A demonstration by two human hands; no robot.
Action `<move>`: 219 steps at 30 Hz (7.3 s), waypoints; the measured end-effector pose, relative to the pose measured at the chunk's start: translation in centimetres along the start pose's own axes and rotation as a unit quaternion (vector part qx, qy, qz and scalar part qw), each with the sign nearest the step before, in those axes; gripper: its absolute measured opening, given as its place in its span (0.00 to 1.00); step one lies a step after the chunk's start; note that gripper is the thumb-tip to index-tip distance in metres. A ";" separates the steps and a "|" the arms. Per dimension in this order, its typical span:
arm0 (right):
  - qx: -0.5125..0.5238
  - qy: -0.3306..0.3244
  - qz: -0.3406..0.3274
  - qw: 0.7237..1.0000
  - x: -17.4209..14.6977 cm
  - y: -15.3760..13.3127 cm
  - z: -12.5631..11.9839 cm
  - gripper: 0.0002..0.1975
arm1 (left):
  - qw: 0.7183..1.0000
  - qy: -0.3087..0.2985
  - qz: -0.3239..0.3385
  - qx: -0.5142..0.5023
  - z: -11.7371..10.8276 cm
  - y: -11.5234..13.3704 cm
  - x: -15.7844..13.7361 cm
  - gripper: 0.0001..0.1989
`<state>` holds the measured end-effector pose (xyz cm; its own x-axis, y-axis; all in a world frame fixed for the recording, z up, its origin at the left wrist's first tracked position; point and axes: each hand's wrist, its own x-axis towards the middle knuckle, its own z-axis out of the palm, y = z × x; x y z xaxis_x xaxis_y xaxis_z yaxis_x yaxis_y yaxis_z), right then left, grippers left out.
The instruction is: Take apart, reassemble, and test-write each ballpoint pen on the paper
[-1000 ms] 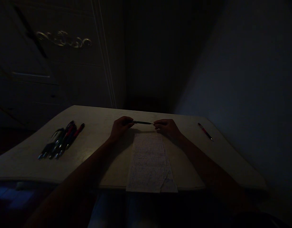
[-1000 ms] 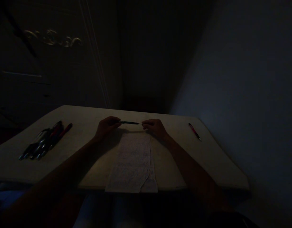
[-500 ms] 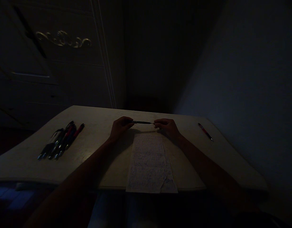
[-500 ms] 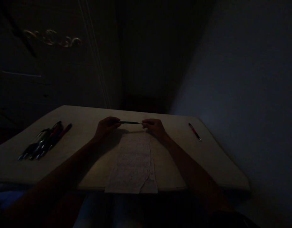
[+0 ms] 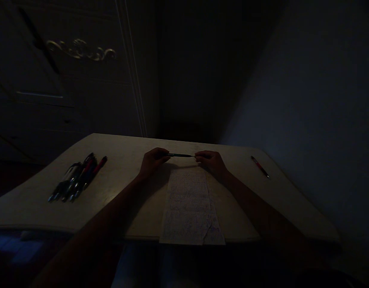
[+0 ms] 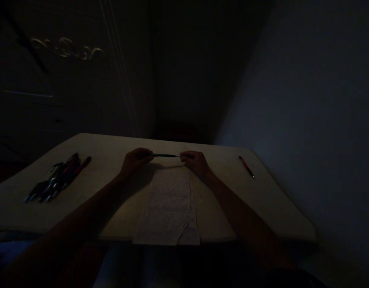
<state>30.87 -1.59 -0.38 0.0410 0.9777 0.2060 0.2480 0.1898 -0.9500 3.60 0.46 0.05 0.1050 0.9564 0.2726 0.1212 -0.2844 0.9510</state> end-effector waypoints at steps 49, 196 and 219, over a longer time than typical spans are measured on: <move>0.072 -0.011 0.045 0.996 -1.0 -0.9 1.9 0.17 | 0.993 0.001 0.006 0.117 0.3 0.8 -0.7 0.25; 0.000 0.009 0.008 1.000 -2.2 -1.5 3.4 0.34 | 0.723 0.067 -0.163 -0.668 2.4 3.5 0.8 0.14; -0.039 0.002 -0.033 0.999 -2.3 -1.9 3.5 0.27 | 0.771 0.030 -0.171 -0.613 3.7 4.7 0.9 0.17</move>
<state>26.93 -3.92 0.15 0.0261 0.9629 0.2686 0.3253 0.2459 -0.9131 7.88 -0.29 4.24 0.2237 0.9732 -0.0537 -0.8956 0.2270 0.3825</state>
